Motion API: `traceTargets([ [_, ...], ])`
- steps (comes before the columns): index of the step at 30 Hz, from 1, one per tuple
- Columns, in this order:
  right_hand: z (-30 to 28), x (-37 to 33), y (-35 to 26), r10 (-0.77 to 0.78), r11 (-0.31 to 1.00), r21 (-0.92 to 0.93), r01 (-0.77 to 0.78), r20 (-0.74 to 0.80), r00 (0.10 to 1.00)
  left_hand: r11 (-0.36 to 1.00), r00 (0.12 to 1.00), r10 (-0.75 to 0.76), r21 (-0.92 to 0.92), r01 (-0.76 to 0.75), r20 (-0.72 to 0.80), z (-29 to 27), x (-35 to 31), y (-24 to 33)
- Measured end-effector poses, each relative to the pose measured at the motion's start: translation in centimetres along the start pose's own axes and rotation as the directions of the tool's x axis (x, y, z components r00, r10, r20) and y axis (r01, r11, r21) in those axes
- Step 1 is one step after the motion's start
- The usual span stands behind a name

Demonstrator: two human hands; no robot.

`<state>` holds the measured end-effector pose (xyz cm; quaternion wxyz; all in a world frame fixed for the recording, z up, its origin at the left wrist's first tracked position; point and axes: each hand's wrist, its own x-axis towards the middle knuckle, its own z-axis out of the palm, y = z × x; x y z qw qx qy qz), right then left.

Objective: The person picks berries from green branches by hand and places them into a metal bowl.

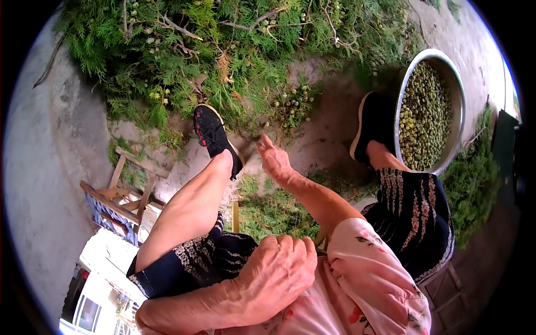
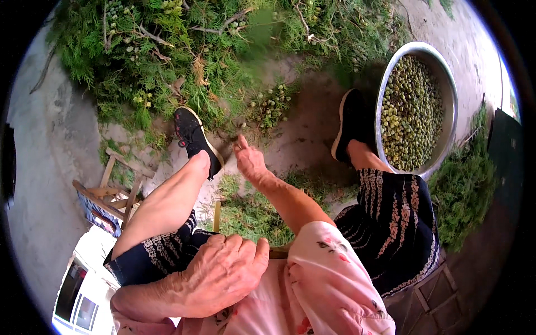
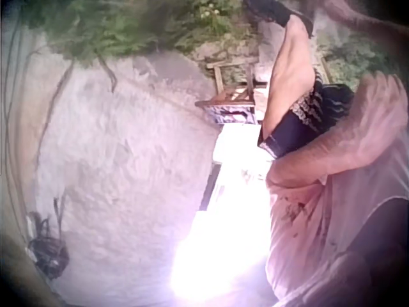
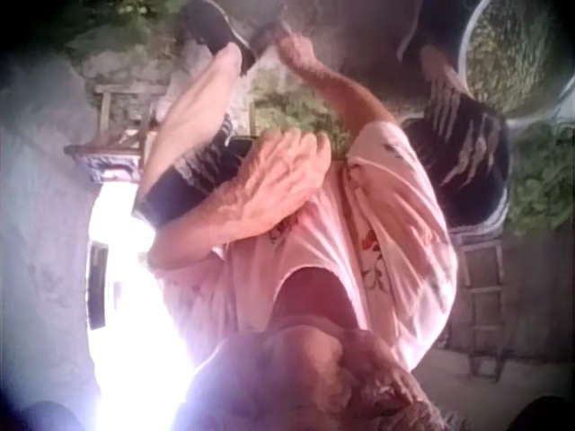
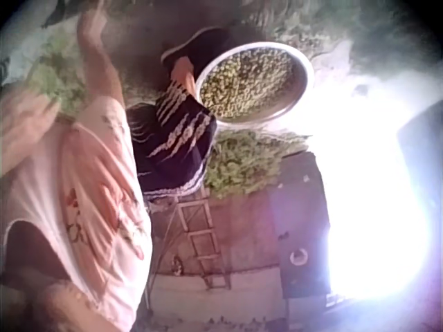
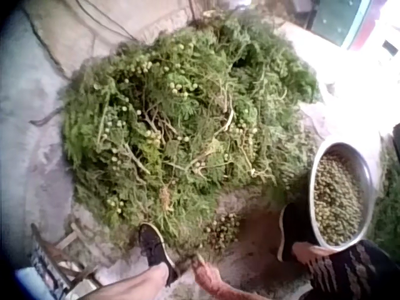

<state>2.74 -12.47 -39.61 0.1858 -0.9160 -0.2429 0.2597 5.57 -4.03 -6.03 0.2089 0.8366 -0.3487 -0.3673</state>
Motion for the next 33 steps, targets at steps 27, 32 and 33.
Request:
traceTargets([
  [27,-4.8,9.4,8.2,0.188,0.980,0.120,-0.159,-0.291,0.938,0.911,0.911,0.191,0.412,-0.026,-0.366,-3.0,-2.3,-1.9],
  [32,-7.7,5.5,9.1,0.348,0.910,0.406,-0.088,-0.629,0.695,0.984,0.993,-0.106,0.135,0.113,-0.057,-2.0,-1.3,-0.5],
  [33,-7.8,5.3,10.0,0.423,0.882,0.439,-0.174,-0.572,0.703,0.985,0.993,-0.103,0.134,0.109,-0.056,-1.9,-1.3,-0.3],
])
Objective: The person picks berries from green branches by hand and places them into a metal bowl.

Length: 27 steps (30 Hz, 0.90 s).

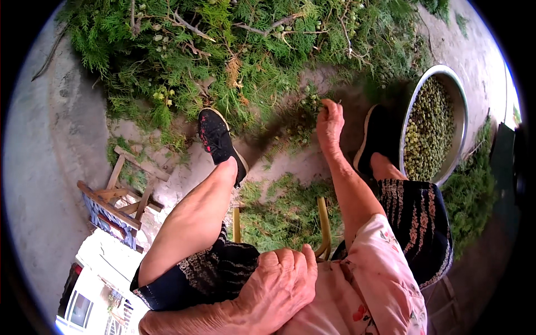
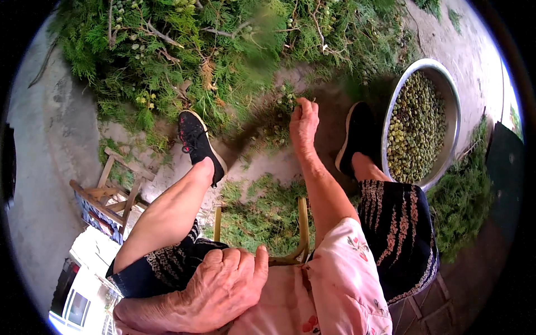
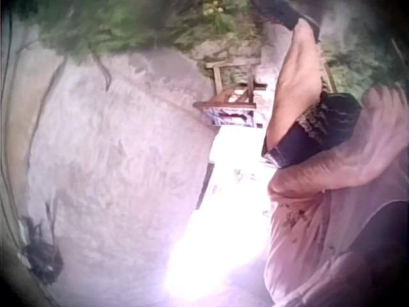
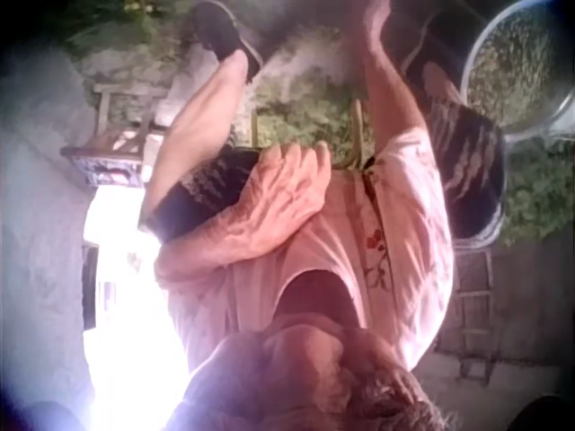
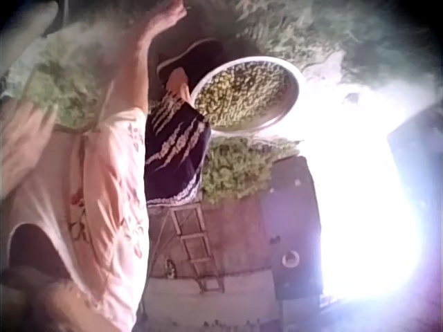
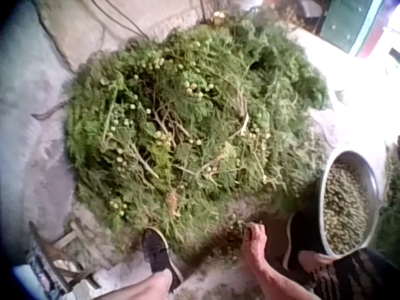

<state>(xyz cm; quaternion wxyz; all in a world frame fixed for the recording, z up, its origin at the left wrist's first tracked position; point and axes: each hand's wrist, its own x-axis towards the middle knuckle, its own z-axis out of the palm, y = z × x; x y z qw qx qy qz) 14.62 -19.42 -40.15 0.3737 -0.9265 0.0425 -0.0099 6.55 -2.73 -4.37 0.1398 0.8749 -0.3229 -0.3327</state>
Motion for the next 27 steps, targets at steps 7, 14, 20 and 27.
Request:
traceTargets([
  [7,1.0,3.7,-0.8,-0.091,0.959,-0.240,0.151,0.243,0.966,0.997,0.997,0.058,0.049,-0.060,0.042,0.0,1.5,-0.8],
  [14,-0.5,1.0,0.5,-0.172,0.970,-0.054,0.239,0.544,0.821,1.000,0.997,0.002,-0.019,0.000,0.084,1.4,1.4,-0.6],
  [20,-4.9,0.5,3.0,-0.115,0.987,-0.026,0.157,0.566,0.816,0.771,0.950,-0.308,-0.574,0.276,0.043,8.8,6.8,-4.7],
  [27,-3.3,1.0,3.8,-0.230,0.883,-0.192,0.429,0.620,0.750,0.253,0.346,-0.934,-0.845,0.470,-0.087,25.1,16.0,-9.4],
])
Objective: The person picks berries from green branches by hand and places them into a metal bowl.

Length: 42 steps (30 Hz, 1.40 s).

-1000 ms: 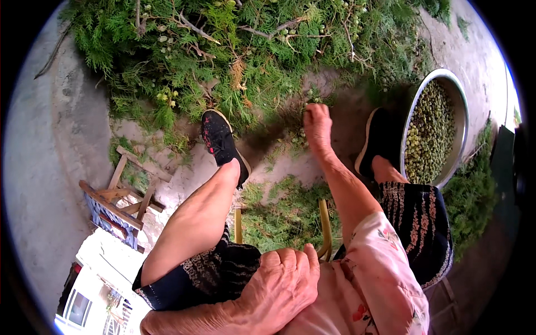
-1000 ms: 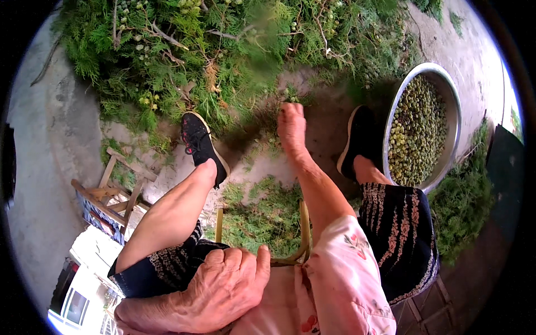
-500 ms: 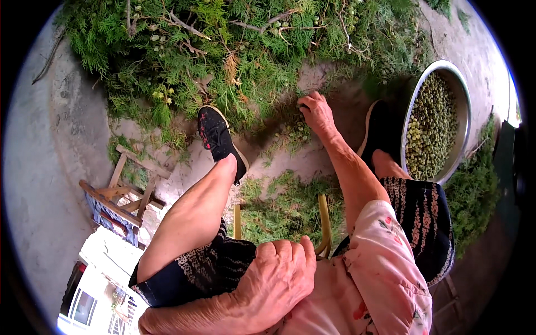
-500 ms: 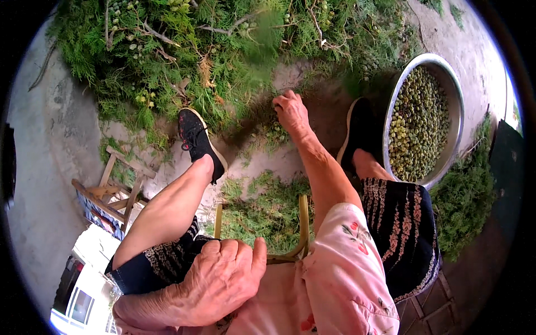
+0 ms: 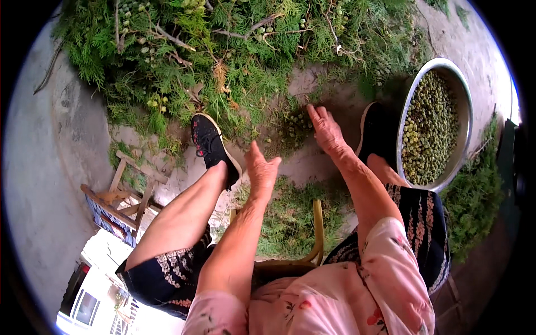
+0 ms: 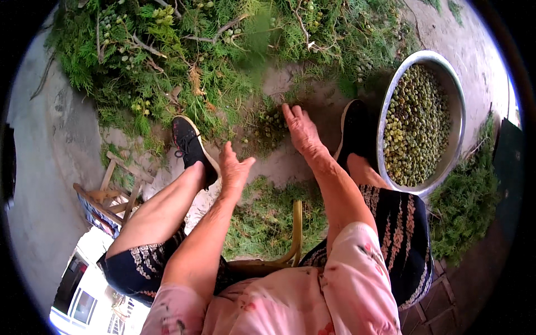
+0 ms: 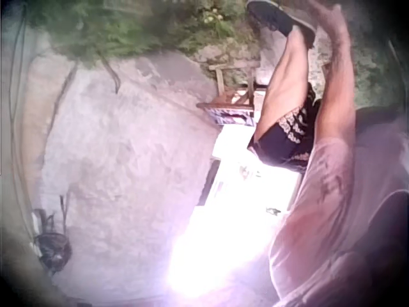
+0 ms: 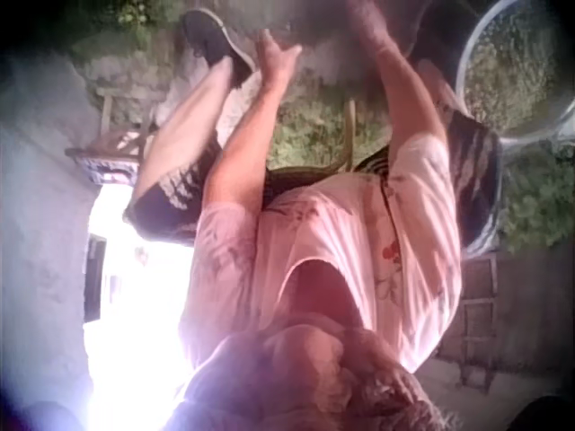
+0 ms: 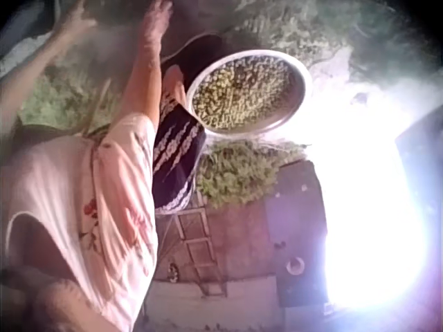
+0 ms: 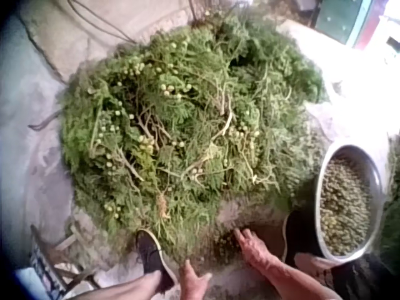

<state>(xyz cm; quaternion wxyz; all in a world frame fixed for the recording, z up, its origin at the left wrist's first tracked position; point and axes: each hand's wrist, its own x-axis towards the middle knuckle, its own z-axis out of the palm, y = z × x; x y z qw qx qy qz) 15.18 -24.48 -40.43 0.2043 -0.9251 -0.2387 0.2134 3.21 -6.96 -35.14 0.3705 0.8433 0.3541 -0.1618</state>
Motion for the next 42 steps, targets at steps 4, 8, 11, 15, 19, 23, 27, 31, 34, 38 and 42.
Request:
traceTargets([
  [4,0.2,-0.7,-0.2,-0.022,0.999,0.032,0.020,0.061,0.998,0.991,0.995,0.094,0.100,-0.092,-0.018,3.1,0.6,0.5],
  [8,0.0,-1.2,0.0,0.034,0.999,-0.038,-0.030,0.113,0.993,0.956,0.982,0.191,0.223,-0.189,0.012,4.8,2.2,0.6],
  [11,0.8,-0.4,-1.3,0.100,0.994,-0.052,-0.092,0.171,0.980,0.877,0.928,0.371,0.314,-0.364,0.039,6.8,3.7,0.9],
  [15,2.0,-0.3,-2.0,0.131,0.988,0.058,-0.142,0.162,0.978,0.832,0.882,0.448,0.295,-0.470,0.146,7.1,4.9,3.0],
  [19,4.9,-1.2,-3.0,0.201,0.844,0.504,-0.183,0.018,0.979,0.918,0.917,0.385,0.059,-0.392,0.103,7.1,5.1,3.5],
  [23,5.2,-1.1,-5.4,0.340,0.705,0.641,-0.301,0.067,0.938,0.914,0.939,0.335,-0.268,-0.304,0.078,6.2,5.9,2.1],
  [27,1.0,-1.9,-9.3,0.392,0.712,0.620,-0.329,0.038,0.919,0.738,0.937,0.043,-0.644,0.204,0.346,1.7,3.7,4.6],
  [31,-3.5,-2.2,-13.3,0.346,0.812,0.484,-0.325,0.048,0.937,0.240,0.842,0.164,-0.849,0.471,0.514,-2.7,2.5,5.0],
  [34,-7.7,-2.2,-15.8,0.337,0.694,0.609,-0.384,0.196,0.921,0.042,0.864,-0.040,-0.864,0.502,0.501,-5.1,1.2,7.7],
  [38,-7.7,-3.9,-18.6,0.132,0.898,0.423,-0.120,0.000,0.991,-0.012,0.866,-0.065,-0.869,0.495,0.495,-5.8,-0.1,7.3],
  [42,-7.4,-4.3,-16.7,0.172,0.887,0.459,-0.048,-0.232,0.957,-0.183,0.900,-0.015,-0.886,0.427,0.436,-4.0,2.2,3.8],
])
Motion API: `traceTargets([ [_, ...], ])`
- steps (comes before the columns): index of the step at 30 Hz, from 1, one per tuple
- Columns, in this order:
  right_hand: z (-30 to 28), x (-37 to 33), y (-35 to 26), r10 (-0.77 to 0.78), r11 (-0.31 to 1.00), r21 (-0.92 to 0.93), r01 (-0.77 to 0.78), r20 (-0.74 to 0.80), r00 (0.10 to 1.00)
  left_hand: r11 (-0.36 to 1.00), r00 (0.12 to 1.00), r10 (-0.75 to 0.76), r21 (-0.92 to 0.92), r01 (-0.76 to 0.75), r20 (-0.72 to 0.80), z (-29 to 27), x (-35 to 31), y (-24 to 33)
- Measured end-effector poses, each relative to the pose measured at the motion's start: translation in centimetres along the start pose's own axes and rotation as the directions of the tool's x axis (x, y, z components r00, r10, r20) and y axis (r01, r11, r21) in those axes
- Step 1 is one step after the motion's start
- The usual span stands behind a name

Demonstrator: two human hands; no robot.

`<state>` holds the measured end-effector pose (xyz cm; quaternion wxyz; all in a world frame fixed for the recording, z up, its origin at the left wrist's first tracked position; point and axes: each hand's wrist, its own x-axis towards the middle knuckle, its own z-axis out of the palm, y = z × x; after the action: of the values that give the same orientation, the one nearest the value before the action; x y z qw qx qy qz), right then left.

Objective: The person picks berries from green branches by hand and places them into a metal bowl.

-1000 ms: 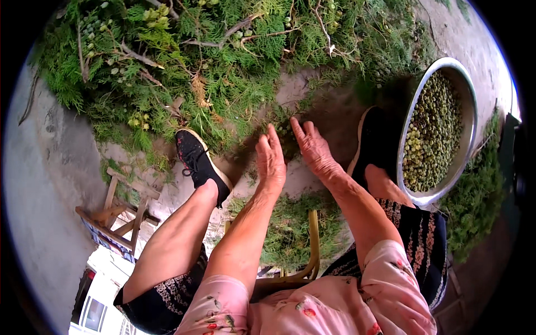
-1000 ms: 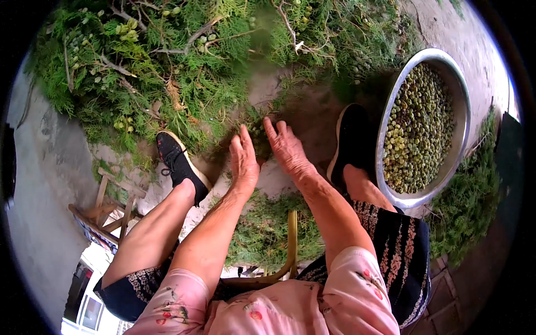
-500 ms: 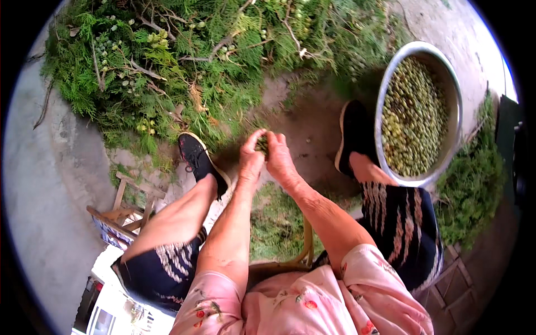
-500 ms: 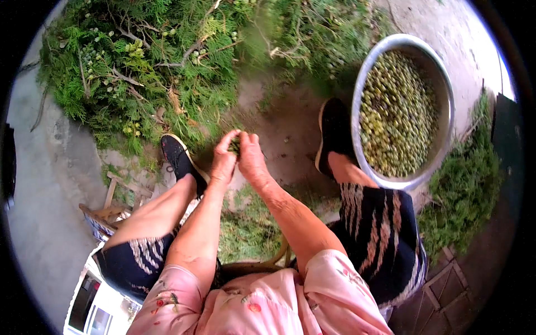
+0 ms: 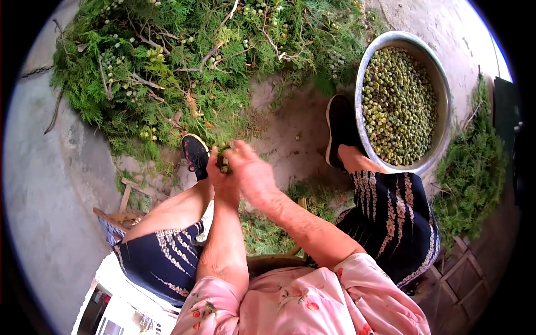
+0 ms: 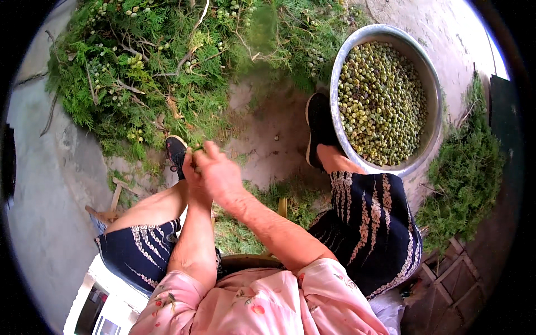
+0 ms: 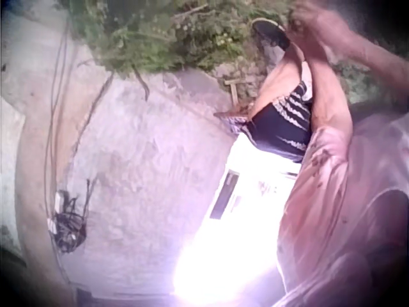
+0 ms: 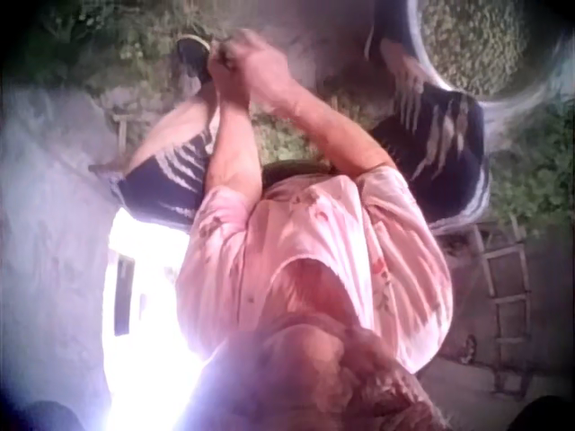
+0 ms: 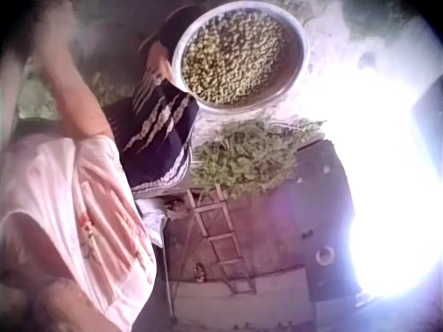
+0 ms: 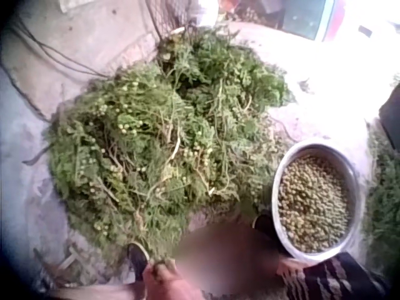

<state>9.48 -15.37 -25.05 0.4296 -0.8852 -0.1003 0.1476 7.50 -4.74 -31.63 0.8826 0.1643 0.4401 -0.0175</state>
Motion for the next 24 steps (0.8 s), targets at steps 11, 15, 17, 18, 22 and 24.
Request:
traceTargets([
  [11,2.2,-1.3,21.0,0.535,0.815,0.241,-0.527,0.039,0.844,0.939,0.929,-0.255,-0.161,0.304,0.267,-0.8,1.6,-0.6],
  [15,2.9,-0.6,20.4,0.667,0.605,0.538,-0.587,0.060,0.743,0.927,0.880,-0.316,-0.084,0.366,0.354,2.9,0.4,-0.6],
  [17,-0.6,0.8,14.9,0.204,0.979,0.083,-0.187,-0.421,0.884,0.917,0.847,-0.295,-0.116,0.381,0.442,4.4,-0.2,-0.4],
  [18,-2.6,1.4,12.7,0.131,0.991,0.053,-0.121,-0.499,0.857,0.930,0.849,-0.301,-0.064,0.362,0.434,5.6,-0.7,-0.4],
  [22,-9.7,2.2,6.4,0.529,0.583,0.792,-0.184,-0.198,0.825,0.937,0.833,-0.334,0.056,0.346,0.440,10.8,-4.6,-0.4],
  [24,-12.5,1.2,4.2,0.430,0.206,0.976,-0.076,-0.020,0.903,0.939,0.828,-0.338,0.100,0.329,0.448,12.8,-7.9,0.3],
])
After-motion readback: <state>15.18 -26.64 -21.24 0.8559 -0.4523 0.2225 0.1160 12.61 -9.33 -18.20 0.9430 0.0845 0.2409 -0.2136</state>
